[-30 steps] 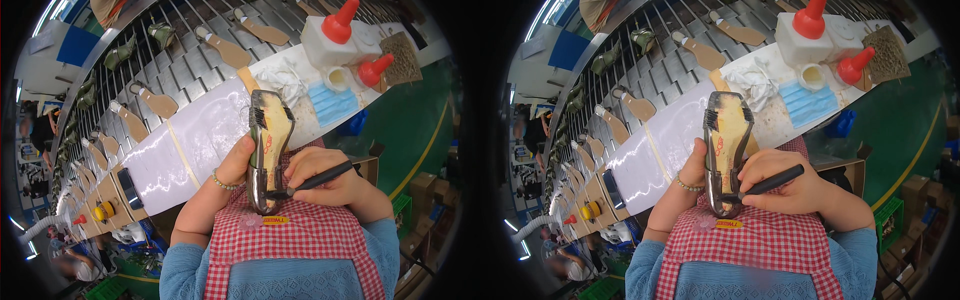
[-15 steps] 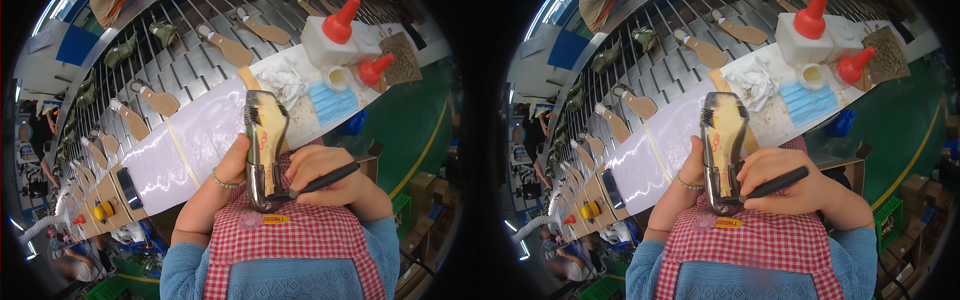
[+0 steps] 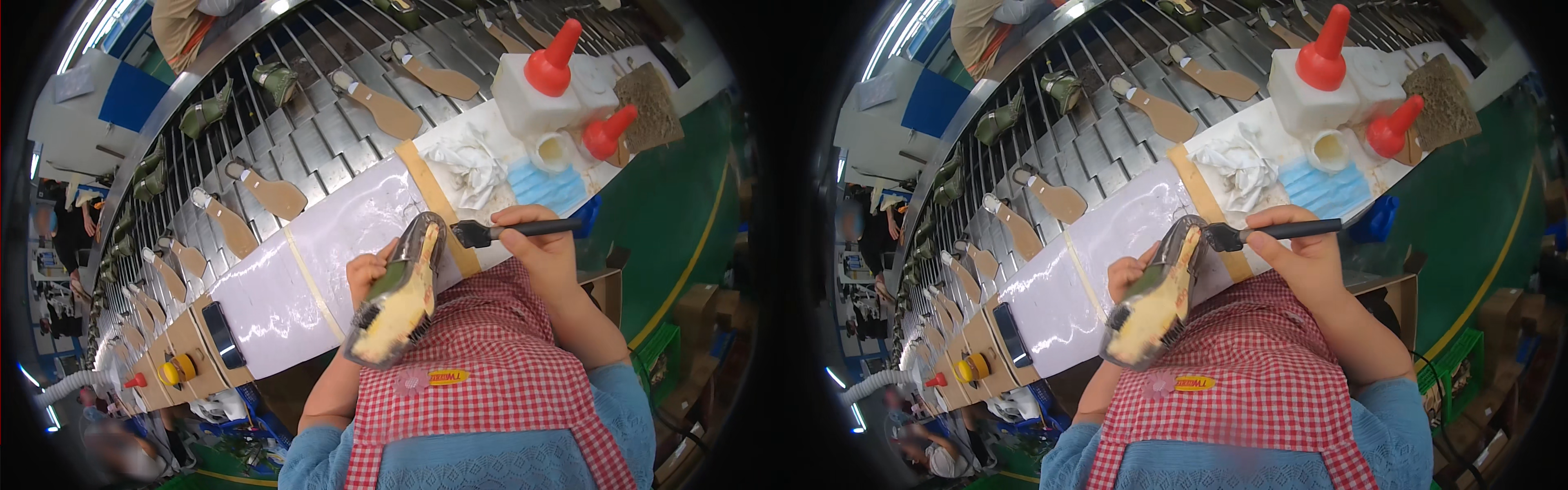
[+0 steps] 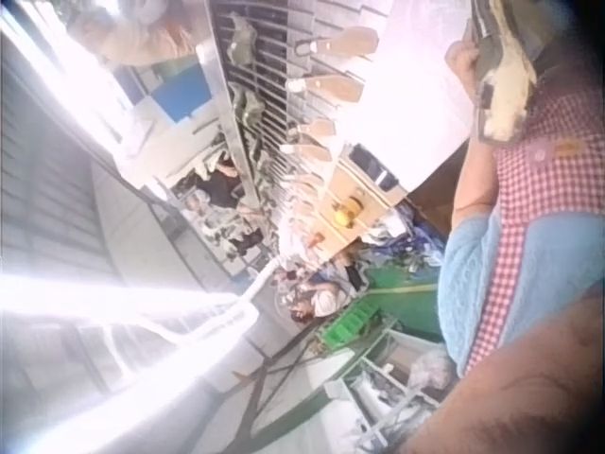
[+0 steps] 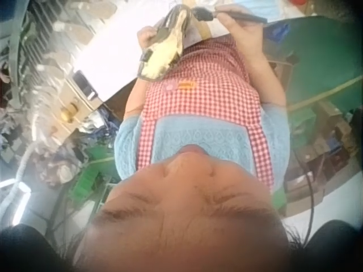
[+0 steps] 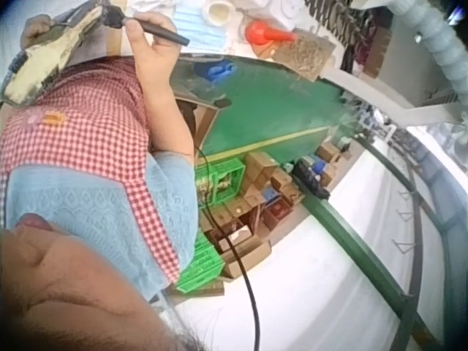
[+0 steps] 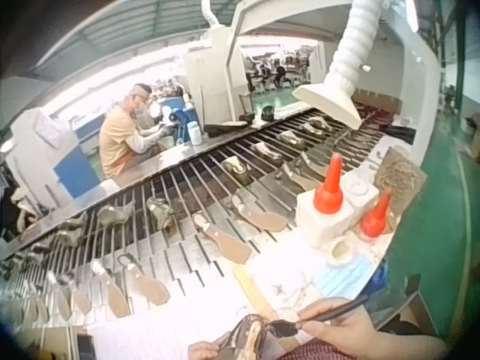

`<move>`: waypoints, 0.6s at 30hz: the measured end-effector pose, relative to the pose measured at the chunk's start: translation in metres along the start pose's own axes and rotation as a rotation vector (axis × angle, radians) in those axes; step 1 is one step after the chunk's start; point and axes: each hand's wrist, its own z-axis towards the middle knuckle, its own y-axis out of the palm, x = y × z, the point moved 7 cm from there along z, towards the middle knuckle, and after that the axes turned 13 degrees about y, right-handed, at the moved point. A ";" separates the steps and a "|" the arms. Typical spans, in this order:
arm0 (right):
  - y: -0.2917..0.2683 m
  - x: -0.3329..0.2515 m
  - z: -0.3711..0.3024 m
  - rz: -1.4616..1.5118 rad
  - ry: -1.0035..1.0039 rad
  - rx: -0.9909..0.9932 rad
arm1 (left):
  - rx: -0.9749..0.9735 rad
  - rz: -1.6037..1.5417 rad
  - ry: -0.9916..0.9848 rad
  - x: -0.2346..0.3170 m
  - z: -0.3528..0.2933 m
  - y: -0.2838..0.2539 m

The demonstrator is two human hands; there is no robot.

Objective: Applying glue or adhesive to the bottom of shoe lasts and components using a brush.

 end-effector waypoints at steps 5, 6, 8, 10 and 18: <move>0.014 0.015 0.011 -0.199 -0.021 -0.021 | 0.030 0.061 0.034 0.006 -0.011 0.005; 0.015 0.018 0.013 -0.195 -0.015 -0.016 | 0.049 0.047 0.023 0.005 -0.013 0.003; 0.020 0.027 0.018 -0.175 0.065 -0.065 | 0.043 0.064 0.031 0.001 -0.018 -0.002; 0.024 0.031 0.021 -0.174 0.073 -0.093 | 0.040 0.083 0.042 0.001 -0.022 -0.006; 0.036 0.011 0.013 -0.444 -0.263 -0.054 | 0.016 0.090 0.041 0.012 -0.018 -0.003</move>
